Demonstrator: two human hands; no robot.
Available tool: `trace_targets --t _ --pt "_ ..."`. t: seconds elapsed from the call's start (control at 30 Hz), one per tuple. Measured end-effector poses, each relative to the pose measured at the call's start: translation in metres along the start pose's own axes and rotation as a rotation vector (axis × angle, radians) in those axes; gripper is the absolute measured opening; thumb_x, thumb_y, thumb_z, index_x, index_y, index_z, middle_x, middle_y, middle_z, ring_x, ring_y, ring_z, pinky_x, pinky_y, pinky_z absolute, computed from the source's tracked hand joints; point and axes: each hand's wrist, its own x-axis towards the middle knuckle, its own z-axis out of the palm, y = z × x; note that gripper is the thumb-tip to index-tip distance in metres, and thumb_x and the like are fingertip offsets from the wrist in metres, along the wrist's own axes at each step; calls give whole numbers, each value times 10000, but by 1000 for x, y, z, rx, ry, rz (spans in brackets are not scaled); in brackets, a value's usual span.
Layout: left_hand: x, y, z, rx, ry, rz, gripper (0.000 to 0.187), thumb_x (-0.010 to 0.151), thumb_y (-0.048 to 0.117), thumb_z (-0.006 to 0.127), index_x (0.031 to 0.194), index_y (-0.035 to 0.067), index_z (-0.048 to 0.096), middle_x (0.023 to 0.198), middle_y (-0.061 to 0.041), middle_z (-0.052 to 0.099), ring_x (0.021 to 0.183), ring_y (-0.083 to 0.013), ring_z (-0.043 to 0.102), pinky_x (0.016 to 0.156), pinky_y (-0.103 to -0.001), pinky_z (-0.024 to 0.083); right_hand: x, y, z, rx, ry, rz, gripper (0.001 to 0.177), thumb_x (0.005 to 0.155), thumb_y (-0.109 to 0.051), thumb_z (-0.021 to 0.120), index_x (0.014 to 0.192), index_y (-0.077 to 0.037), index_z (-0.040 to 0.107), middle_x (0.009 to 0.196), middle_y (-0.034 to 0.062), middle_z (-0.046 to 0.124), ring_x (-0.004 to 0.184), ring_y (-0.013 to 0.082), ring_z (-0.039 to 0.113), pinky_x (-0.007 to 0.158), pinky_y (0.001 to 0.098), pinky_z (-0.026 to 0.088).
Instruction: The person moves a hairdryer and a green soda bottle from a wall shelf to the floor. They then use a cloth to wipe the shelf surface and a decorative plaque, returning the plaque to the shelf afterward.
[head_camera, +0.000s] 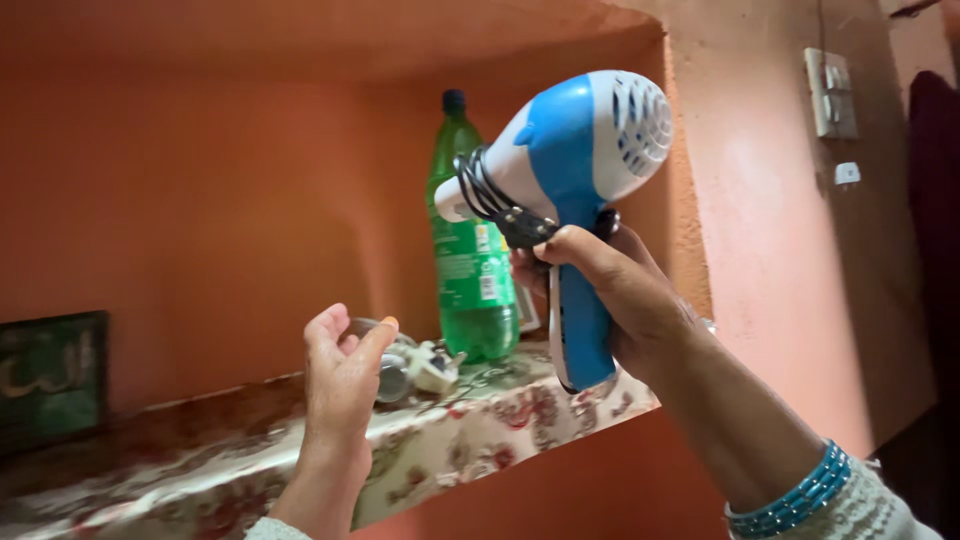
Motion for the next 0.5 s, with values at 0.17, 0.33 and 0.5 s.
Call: trace_targets --t 0.17,0.33,0.5 --pt "2 -10 37 385 197 88 898 728 328 824 1472 76 388 1511 -130 408 1414 -298 371 1121 -453 326 2 -1 -45 80 64 -32 385 822 -102 662 1189 -41 564 982 83 671 888 175 692 857 346 616" --pt "4 -12 52 672 270 109 926 686 381 855 1450 109 408 1491 -120 433 1404 -335 364 1148 -551 234 6 8 -74 106 64 -20 379 846 -105 660 1195 16 572 999 99 668 883 184 690 853 357 612" --pt "0 -11 54 894 253 226 871 722 378 846 1431 90 430 1490 -125 451 1443 -333 333 1160 -586 174 6 18 -88 112 98 27 373 854 -139 663 1185 18 594 966 105 692 864 201 710 818 339 594"
